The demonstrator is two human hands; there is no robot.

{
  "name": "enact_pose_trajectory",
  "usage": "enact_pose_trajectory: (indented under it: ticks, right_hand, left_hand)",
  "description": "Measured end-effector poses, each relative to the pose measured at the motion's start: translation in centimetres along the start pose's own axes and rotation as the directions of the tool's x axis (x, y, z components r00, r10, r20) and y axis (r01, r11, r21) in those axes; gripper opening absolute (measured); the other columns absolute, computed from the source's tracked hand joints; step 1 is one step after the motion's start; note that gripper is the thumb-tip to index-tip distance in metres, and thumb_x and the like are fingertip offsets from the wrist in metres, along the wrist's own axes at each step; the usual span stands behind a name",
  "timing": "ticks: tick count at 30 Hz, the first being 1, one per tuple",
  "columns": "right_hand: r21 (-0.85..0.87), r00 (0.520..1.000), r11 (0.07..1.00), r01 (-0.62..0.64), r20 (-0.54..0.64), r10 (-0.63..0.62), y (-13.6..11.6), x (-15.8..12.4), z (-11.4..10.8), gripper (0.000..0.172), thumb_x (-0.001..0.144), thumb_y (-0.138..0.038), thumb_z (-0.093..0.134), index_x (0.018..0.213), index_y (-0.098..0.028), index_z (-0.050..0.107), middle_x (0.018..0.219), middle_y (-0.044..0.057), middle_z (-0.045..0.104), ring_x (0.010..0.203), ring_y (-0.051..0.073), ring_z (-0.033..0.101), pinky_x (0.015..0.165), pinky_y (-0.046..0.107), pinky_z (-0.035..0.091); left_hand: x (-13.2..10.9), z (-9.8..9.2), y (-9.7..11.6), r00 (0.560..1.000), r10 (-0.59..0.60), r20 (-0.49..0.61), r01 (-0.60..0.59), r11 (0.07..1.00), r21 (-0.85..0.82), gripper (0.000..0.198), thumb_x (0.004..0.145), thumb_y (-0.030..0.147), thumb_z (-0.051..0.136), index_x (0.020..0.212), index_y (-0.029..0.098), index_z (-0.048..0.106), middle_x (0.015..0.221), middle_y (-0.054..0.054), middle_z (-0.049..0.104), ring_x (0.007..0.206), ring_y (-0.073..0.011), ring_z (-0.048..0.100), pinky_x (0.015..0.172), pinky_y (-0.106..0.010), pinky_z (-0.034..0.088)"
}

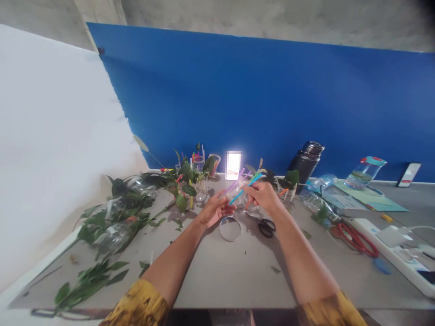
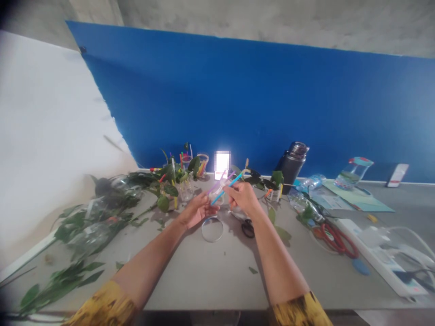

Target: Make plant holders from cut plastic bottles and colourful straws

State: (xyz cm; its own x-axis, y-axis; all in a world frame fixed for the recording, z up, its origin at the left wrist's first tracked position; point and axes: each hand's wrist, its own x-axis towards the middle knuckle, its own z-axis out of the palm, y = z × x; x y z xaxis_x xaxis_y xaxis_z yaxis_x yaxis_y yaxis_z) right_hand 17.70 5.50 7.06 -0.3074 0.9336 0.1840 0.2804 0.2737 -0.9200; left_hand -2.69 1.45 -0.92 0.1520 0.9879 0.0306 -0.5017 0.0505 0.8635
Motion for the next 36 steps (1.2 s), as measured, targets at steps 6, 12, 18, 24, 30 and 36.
enact_pose_trajectory:
  ticks: [6, 12, 18, 24, 30, 36]
  right_hand:
    - [0.072, 0.999, 0.997, -0.004, -0.053, 0.008, -0.9, -0.2, 0.1, 0.050, 0.074, -0.066, 0.075, 0.061, -0.021, 0.059, 0.047, 0.000, 0.059, 0.037, 0.011, 0.049, 0.039, 0.023, 0.038]
    - [0.105, 0.998, 0.994, 0.032, -0.057, -0.026, -1.2, -0.3, 0.4, 0.048, 0.075, -0.066, 0.073, 0.081, -0.020, 0.062, 0.050, -0.004, 0.059, 0.039, 0.011, 0.048, 0.039, 0.022, 0.037]
    - [0.160, 0.992, 0.983, 0.087, -0.100, -0.072, -1.1, -0.3, 0.9, 0.051, 0.075, -0.068, 0.073, 0.083, -0.018, 0.066, 0.049, -0.004, 0.058, 0.038, 0.011, 0.046, 0.038, 0.022, 0.038]
    - [0.117, 0.980, 0.980, 0.161, -0.141, -0.144, -0.7, -0.2, 1.3, 0.044, 0.081, -0.062, 0.070, 0.087, -0.018, 0.069, 0.049, -0.004, 0.057, 0.037, 0.012, 0.048, 0.040, 0.023, 0.037]
    - [-0.062, 0.982, 0.981, 0.186, -0.018, -0.187, 0.0, -0.4, 1.7, 0.032, 0.090, -0.053, 0.064, 0.083, -0.022, 0.066, 0.053, -0.004, 0.060, 0.040, 0.013, 0.052, 0.046, 0.025, 0.041]
    - [-0.224, 0.971, 0.947, 0.233, 0.107, -0.213, 0.0, -0.7, 2.6, 0.023, 0.094, -0.040, 0.062, 0.079, -0.023, 0.064, 0.055, -0.004, 0.062, 0.050, 0.014, 0.056, 0.055, 0.024, 0.040]
  left_hand:
    - [-0.2, 0.0, 0.5, 1.000, 0.007, 0.014, -0.007, 1.000, -0.024, 0.071, 0.057, 0.029, 0.101, 0.120, 0.018, 0.069, 0.091, -0.006, 0.076, 0.087, -0.0241, 0.076, 0.082, -0.036, 0.057]
    - [0.0, 0.0, 0.3, 1.000, 0.016, 0.017, -0.015, 0.999, -0.042, 0.070, 0.058, 0.031, 0.101, 0.118, 0.016, 0.070, 0.085, -0.006, 0.077, 0.087, -0.0245, 0.077, 0.084, -0.037, 0.057]
    - [0.1, 0.0, 0.0, 0.999, 0.033, -0.019, -0.033, 0.999, -0.028, 0.068, 0.061, 0.033, 0.100, 0.118, 0.016, 0.068, 0.086, -0.007, 0.078, 0.081, -0.0223, 0.076, 0.081, -0.036, 0.058]
    - [0.5, -0.5, -0.5, 0.997, 0.070, -0.032, -0.072, 0.997, -0.039, 0.073, 0.064, 0.027, 0.098, 0.129, 0.021, 0.065, 0.102, -0.006, 0.074, 0.087, -0.0215, 0.074, 0.081, -0.036, 0.058]
    - [0.8, -0.8, -1.0, 0.979, 0.175, -0.107, -0.161, 0.978, 0.131, 0.087, 0.059, 0.024, 0.098, 0.138, 0.026, 0.061, 0.127, -0.009, 0.063, 0.105, -0.0223, 0.067, 0.090, -0.038, 0.056]
    - [0.7, -0.4, -0.6, 0.941, 0.325, -0.098, -0.234, 0.830, 0.506, 0.083, 0.062, 0.035, 0.095, 0.137, 0.023, 0.061, 0.136, -0.013, 0.065, 0.129, -0.0332, 0.058, 0.093, -0.039, 0.053]
